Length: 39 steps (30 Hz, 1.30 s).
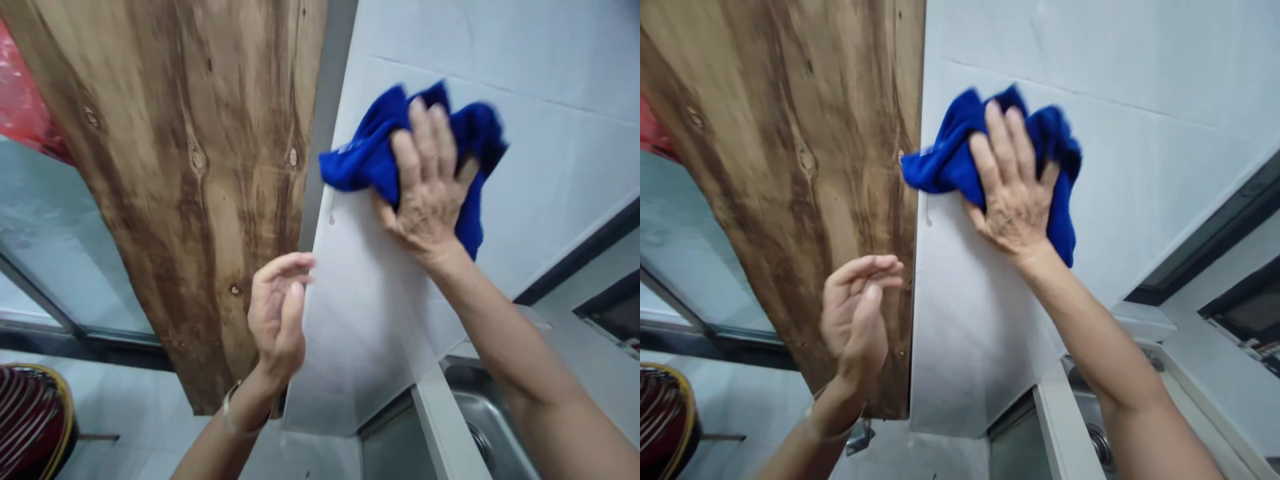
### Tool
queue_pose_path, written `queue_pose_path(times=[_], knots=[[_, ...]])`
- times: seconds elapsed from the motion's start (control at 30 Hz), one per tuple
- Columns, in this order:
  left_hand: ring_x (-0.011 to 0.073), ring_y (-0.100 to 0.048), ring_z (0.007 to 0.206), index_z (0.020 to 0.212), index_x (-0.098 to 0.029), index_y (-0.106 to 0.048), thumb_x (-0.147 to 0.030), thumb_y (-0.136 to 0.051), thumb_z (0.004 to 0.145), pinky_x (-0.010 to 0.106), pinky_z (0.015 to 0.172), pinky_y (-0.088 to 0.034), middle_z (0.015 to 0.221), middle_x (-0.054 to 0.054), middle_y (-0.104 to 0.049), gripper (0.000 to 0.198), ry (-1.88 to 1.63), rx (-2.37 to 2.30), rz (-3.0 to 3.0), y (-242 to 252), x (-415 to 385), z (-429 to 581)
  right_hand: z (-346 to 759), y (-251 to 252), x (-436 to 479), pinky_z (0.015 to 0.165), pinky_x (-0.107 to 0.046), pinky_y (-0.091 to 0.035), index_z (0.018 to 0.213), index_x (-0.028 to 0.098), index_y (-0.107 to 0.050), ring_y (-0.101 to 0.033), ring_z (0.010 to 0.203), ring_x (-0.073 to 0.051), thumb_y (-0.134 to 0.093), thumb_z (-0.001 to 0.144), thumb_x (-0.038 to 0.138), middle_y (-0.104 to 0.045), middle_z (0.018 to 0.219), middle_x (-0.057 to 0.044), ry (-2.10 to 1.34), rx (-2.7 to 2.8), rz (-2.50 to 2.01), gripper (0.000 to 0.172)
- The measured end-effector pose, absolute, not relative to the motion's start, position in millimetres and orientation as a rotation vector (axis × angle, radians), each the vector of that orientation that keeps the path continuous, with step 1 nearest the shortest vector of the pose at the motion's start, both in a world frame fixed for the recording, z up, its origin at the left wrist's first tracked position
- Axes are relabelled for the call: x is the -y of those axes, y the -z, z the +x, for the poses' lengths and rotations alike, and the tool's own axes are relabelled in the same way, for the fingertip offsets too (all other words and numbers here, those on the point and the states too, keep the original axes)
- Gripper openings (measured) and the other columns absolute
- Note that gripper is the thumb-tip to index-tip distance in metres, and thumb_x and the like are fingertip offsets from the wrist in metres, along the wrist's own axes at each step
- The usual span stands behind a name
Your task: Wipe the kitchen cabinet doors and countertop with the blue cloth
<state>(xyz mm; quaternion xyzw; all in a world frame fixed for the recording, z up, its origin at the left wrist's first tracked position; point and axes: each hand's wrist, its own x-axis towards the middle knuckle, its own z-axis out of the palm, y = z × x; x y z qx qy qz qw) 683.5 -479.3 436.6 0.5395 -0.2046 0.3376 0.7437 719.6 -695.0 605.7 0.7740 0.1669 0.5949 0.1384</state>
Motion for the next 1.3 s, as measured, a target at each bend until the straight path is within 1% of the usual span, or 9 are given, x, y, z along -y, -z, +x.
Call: queue_pose_path(times=[0.1, 0.23, 0.37, 0.6, 0.7, 0.83, 1.03, 1.17, 1.3], knots=[[0.0242, -0.065, 0.125, 0.137, -0.019, -0.056, -0.046, -0.049, 0.105, 0.046, 0.114, -0.051, 0.14, 0.016, -0.064, 0.043, -0.736, 0.281, 1.193, -399.3, 502.0, 737.0, 707.2, -541.4, 685.8, 0.123, -0.072, -0.017, 0.16, 0.029, -0.045, -0.031, 0.158, -0.039, -0.056, 0.096, 0.048, -0.042, 0.167, -0.012, -1.466, -0.695, 2.442, 0.067], [0.0262, -0.062, 0.133, 0.141, -0.014, -0.053, -0.058, -0.033, 0.107, 0.048, 0.117, -0.048, 0.146, 0.021, -0.061, 0.059, -0.589, 0.252, 1.271, -345.4, 522.0, 764.3, 678.9, -481.2, 683.5, 0.119, -0.062, -0.037, 0.148, 0.047, -0.056, -0.043, 0.152, -0.032, -0.059, 0.097, 0.038, -0.05, 0.162, 0.0, -0.968, -0.933, 2.558, 0.051], [0.0257, -0.056, 0.141, 0.145, -0.017, -0.055, -0.059, -0.026, 0.108, 0.047, 0.123, -0.042, 0.149, 0.018, -0.06, 0.063, -0.612, 0.318, 1.431, -327.3, 526.8, 766.3, 662.6, -484.5, 685.0, 0.108, -0.046, -0.053, 0.135, 0.032, -0.065, -0.062, 0.128, -0.024, -0.068, 0.1, 0.042, -0.059, 0.148, -0.005, -0.911, -0.952, 2.472, 0.037], [0.0274, -0.049, 0.149, 0.154, -0.022, -0.05, -0.059, -0.027, 0.106, 0.05, 0.13, -0.031, 0.154, 0.016, -0.057, 0.064, -0.734, 0.383, 1.549, -315.4, 534.7, 776.0, 665.3, -566.3, 714.6, 0.109, -0.048, -0.053, 0.133, 0.027, -0.066, -0.061, 0.128, -0.025, -0.064, 0.102, 0.043, -0.061, 0.145, -0.009, -0.927, -0.938, 2.399, 0.035], [0.0283, -0.051, 0.146, 0.155, -0.023, -0.049, -0.059, -0.028, 0.106, 0.048, 0.127, -0.038, 0.154, 0.015, -0.058, 0.065, -0.707, 0.361, 1.534, -311.6, 536.0, 777.5, 679.1, -610.3, 721.5, 0.122, -0.057, -0.036, 0.142, 0.036, -0.061, -0.045, 0.151, -0.029, -0.06, 0.101, 0.043, -0.052, 0.16, -0.005, -0.971, -0.914, 2.39, 0.042], [0.0302, -0.054, 0.144, 0.155, -0.026, -0.05, -0.061, -0.033, 0.104, 0.047, 0.121, -0.046, 0.152, 0.013, -0.06, 0.064, -0.683, 0.383, 1.552, -306.9, 530.8, 781.3, 709.6, -676.8, 709.4, 0.128, -0.064, -0.018, 0.159, 0.032, -0.044, -0.023, 0.162, -0.031, -0.057, 0.098, 0.048, -0.036, 0.171, -0.005, -1.079, -0.94, 2.278, 0.065], [0.0304, -0.058, 0.14, 0.157, -0.031, -0.049, -0.061, -0.036, 0.103, 0.045, 0.116, -0.052, 0.153, 0.008, -0.06, 0.063, -0.721, 0.392, 1.581, -294.4, 527.0, 792.8, 731.0, -776.8, 690.7, 0.127, -0.062, -0.024, 0.157, 0.024, -0.048, -0.025, 0.161, -0.035, -0.062, 0.094, 0.051, -0.028, 0.173, -0.007, -1.219, -0.883, 2.168, 0.07], [0.0298, -0.061, 0.136, 0.154, -0.036, -0.052, -0.06, -0.037, 0.102, 0.044, 0.11, -0.057, 0.148, 0.005, -0.064, 0.059, -0.759, 0.326, 1.602, -287.7, 528.9, 796.9, 714.3, -837.0, 714.0, 0.123, -0.052, -0.027, 0.153, 0.005, -0.048, -0.026, 0.158, -0.033, -0.029, 0.103, 0.055, -0.03, 0.171, -0.012, -1.476, -0.604, 2.113, 0.073], [0.0302, -0.065, 0.131, 0.15, -0.023, -0.057, -0.06, -0.034, 0.104, 0.041, 0.104, -0.058, 0.141, 0.011, -0.069, 0.063, -0.754, 0.236, 1.651, -283.8, 530.5, 796.4, 690.2, -871.0, 772.4, 0.126, -0.059, -0.027, 0.162, 0.012, -0.036, -0.028, 0.159, -0.03, -0.065, 0.097, 0.038, -0.031, 0.172, -0.014, -1.815, -0.164, 2.172, 0.075]])
